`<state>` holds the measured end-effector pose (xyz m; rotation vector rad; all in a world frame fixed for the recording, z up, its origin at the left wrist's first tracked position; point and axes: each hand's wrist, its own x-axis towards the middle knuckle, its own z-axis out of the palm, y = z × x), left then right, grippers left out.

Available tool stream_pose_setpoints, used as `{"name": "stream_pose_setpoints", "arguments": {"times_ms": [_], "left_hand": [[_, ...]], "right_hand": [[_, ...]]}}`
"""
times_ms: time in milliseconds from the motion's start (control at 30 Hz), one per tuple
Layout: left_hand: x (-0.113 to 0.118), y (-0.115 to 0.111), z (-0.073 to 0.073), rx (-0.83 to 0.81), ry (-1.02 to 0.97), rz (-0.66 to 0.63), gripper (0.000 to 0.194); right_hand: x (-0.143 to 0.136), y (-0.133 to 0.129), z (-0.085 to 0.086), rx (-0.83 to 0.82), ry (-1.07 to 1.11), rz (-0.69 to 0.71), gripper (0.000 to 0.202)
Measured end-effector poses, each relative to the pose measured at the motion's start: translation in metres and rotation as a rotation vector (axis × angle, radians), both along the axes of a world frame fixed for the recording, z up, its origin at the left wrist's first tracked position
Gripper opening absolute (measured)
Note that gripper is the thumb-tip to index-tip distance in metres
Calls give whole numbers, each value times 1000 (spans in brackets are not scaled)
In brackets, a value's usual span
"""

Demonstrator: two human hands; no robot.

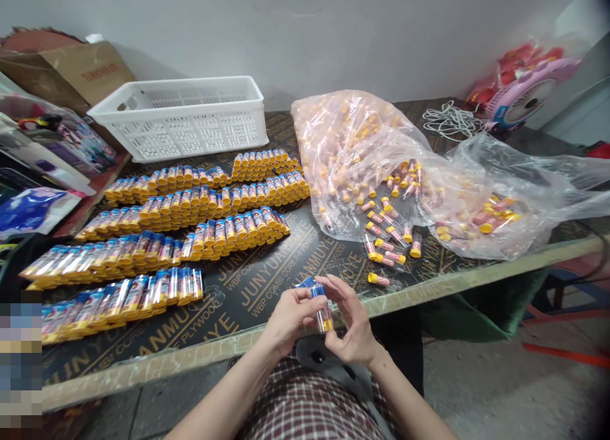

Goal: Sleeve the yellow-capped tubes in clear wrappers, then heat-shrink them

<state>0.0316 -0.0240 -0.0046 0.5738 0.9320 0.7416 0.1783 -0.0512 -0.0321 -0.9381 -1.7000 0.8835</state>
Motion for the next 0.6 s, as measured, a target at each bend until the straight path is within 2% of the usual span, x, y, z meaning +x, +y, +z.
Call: {"name": "stream_pose_setpoints", "arguments": {"times_ms": [267, 367, 467, 533, 600], "left_hand": [[-2, 0, -3, -2, 13, -7, 40], [-13, 9, -9, 91, 103, 18, 37], [-39, 27, -21, 302, 458, 93, 35], [-61, 39, -28, 419, 778, 113, 36], [-79, 46, -31, 502, 1087, 69, 42]], "right_hand": [[-7, 2, -4, -9, 2, 6, 88], [-3, 7, 2, -1, -85, 17, 89], [17, 17, 5, 13, -234, -156, 83], [38, 26, 2, 23, -331, -345, 67], [62, 35, -6, 49, -441, -483, 48]]}}
